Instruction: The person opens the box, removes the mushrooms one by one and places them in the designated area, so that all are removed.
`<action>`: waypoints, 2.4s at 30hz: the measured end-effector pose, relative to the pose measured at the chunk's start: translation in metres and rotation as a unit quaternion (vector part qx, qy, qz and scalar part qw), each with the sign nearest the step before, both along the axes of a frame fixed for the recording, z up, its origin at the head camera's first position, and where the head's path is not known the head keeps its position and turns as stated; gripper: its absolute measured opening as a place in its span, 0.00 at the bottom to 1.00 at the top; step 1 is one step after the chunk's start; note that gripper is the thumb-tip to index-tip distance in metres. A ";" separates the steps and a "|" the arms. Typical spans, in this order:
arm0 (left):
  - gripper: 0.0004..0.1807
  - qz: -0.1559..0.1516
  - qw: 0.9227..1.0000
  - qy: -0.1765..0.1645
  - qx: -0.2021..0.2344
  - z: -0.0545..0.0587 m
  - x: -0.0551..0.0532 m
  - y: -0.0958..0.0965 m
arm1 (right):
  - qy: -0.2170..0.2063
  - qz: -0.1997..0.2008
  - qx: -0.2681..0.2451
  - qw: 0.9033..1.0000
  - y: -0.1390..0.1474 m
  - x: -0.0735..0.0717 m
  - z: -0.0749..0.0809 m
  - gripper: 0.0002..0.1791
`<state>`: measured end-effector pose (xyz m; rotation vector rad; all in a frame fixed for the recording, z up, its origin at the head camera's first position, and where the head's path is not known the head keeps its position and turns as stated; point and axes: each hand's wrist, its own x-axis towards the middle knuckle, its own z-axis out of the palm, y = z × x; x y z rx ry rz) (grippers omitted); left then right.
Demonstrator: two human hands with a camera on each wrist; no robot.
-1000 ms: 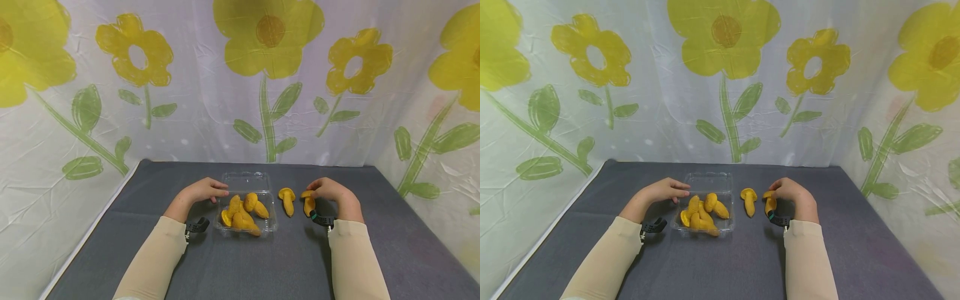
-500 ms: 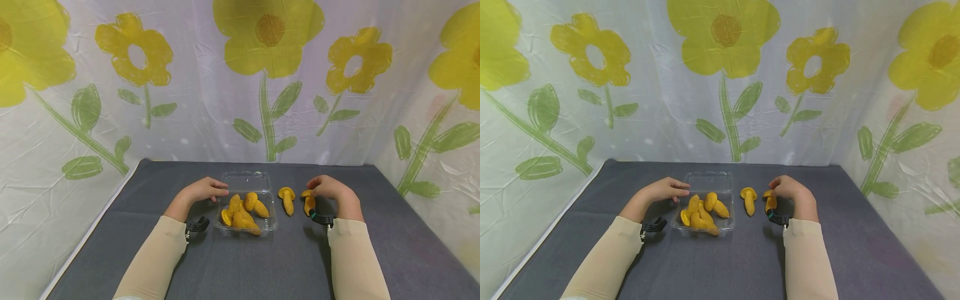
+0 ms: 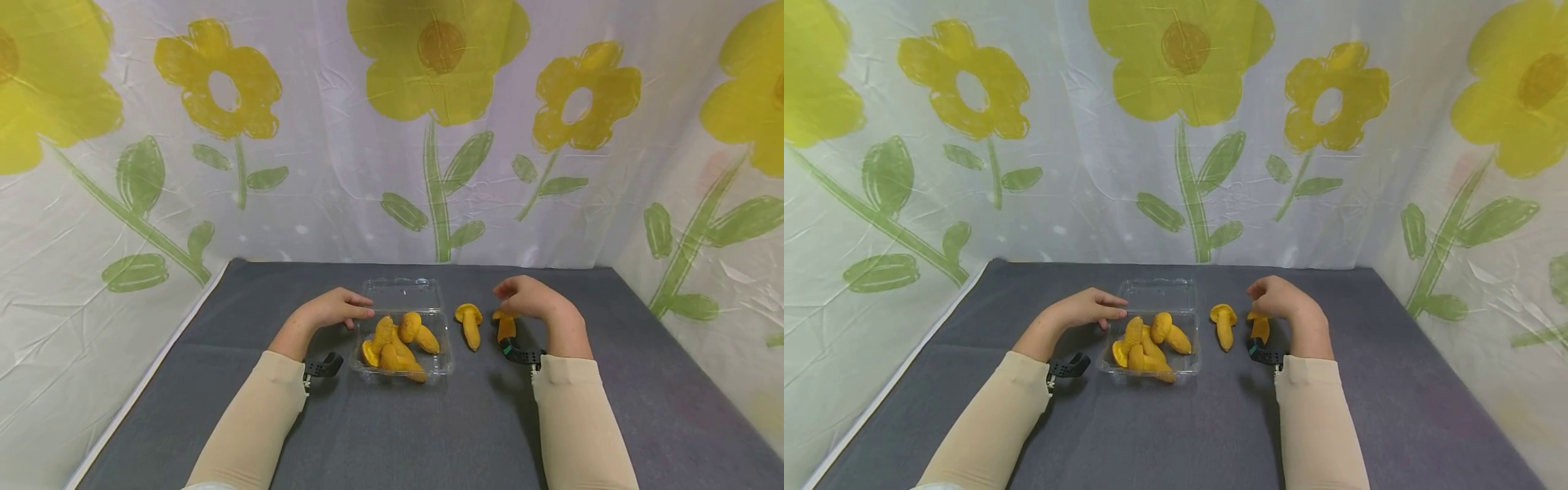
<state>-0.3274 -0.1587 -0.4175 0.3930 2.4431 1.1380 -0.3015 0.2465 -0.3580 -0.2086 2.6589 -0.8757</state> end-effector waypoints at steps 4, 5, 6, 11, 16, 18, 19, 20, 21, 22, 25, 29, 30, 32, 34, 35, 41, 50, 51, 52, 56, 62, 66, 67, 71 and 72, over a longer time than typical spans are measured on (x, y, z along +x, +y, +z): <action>0.28 -0.001 1.000 0.001 -0.002 0.001 0.000 0.000 | 0.004 0.001 0.001 1.000 -0.006 0.002 0.005 0.29; 0.28 -0.001 1.000 0.001 -0.002 0.001 0.000 0.000 | 0.006 0.003 0.003 1.000 -0.008 0.003 0.007 0.29; 0.28 -0.003 1.000 0.001 -0.002 0.000 0.000 0.000 | 0.009 0.005 0.004 1.000 -0.009 0.003 0.008 0.29; 0.29 -0.004 1.000 0.003 -0.004 -0.002 -0.001 -0.001 | 0.027 0.022 0.010 0.999 -0.017 0.006 0.013 0.26; 0.29 -0.006 1.000 0.003 -0.005 -0.002 -0.002 -0.001 | 0.037 0.039 0.015 0.998 -0.029 0.010 0.018 0.26; 0.29 -0.006 1.000 0.001 -0.005 -0.002 -0.002 -0.001 | 0.040 0.043 0.018 0.998 -0.035 0.012 0.020 0.26; 0.29 -0.006 1.000 0.001 -0.005 -0.002 -0.002 -0.001 | 0.042 0.045 0.020 0.998 -0.038 0.013 0.021 0.27; 0.28 -0.005 1.000 0.001 -0.006 -0.002 -0.002 -0.001 | 0.046 0.049 0.024 0.997 -0.040 0.015 0.022 0.27; 0.28 -0.005 1.000 0.002 -0.007 -0.002 -0.003 -0.001 | 0.052 0.054 0.028 0.997 -0.043 0.016 0.023 0.27; 0.28 -0.005 1.000 0.002 -0.008 -0.002 -0.003 -0.001 | 0.056 0.059 0.030 0.996 -0.046 0.018 0.024 0.27; 0.28 -0.004 1.000 0.006 -0.011 -0.001 -0.002 0.000 | 0.067 0.073 0.035 0.995 -0.055 0.021 0.027 0.26; 0.28 -0.001 1.000 0.006 -0.013 -0.001 -0.001 0.000 | 0.076 0.088 0.033 0.993 -0.065 0.026 0.029 0.27; 0.28 0.000 1.000 0.006 -0.013 -0.001 -0.001 0.000 | 0.079 0.093 0.033 0.992 -0.067 0.027 0.029 0.27; 0.28 0.001 1.000 0.005 -0.013 -0.001 -0.001 0.000 | 0.087 0.103 0.030 0.990 -0.071 0.029 0.029 0.27; 0.28 0.000 1.000 0.006 -0.012 -0.001 -0.001 0.000 | 0.095 0.113 0.028 0.989 -0.076 0.030 0.029 0.27; 0.29 0.000 1.000 0.006 -0.012 -0.001 -0.001 0.000 | 0.100 0.121 0.027 0.987 -0.079 0.030 0.028 0.27; 0.30 -0.004 1.000 0.007 -0.011 0.000 -0.001 0.000 | 0.113 0.148 0.033 0.982 -0.093 0.032 0.025 0.28; 0.29 -0.017 1.000 0.010 0.001 0.003 0.002 -0.002 | 0.122 0.183 0.057 0.974 -0.113 0.035 0.018 0.27; 0.29 -0.017 1.000 0.010 0.001 0.003 0.002 -0.002 | 0.121 0.183 0.059 0.974 -0.115 0.035 0.017 0.27; 0.29 -0.017 1.000 0.010 0.001 0.003 0.002 -0.002 | 0.121 0.186 0.062 0.973 -0.117 0.036 0.016 0.27; 0.29 -0.016 1.000 0.011 0.000 0.002 0.001 -0.001 | 0.122 0.197 0.070 0.970 -0.124 0.036 0.012 0.26; 0.30 -0.013 1.000 0.011 -0.003 0.001 0.000 -0.002 | 0.117 0.212 0.067 0.968 -0.132 0.033 0.003 0.26; 0.30 -0.012 1.000 0.012 -0.006 0.002 0.000 -0.001 | 0.127 0.225 0.076 0.963 -0.137 0.032 -0.002 0.24; 0.30 -0.011 1.000 0.012 -0.007 0.002 0.000 -0.001 | 0.133 0.228 0.083 0.961 -0.139 0.032 -0.003 0.22; 0.30 -0.012 1.000 0.014 -0.013 0.002 0.000 -0.001 | 0.164 0.236 0.111 0.951 -0.142 0.031 -0.008 0.19; 0.30 -0.011 1.000 0.013 -0.015 0.001 0.000 -0.001 | 0.169 0.236 0.115 0.950 -0.143 0.031 -0.010 0.18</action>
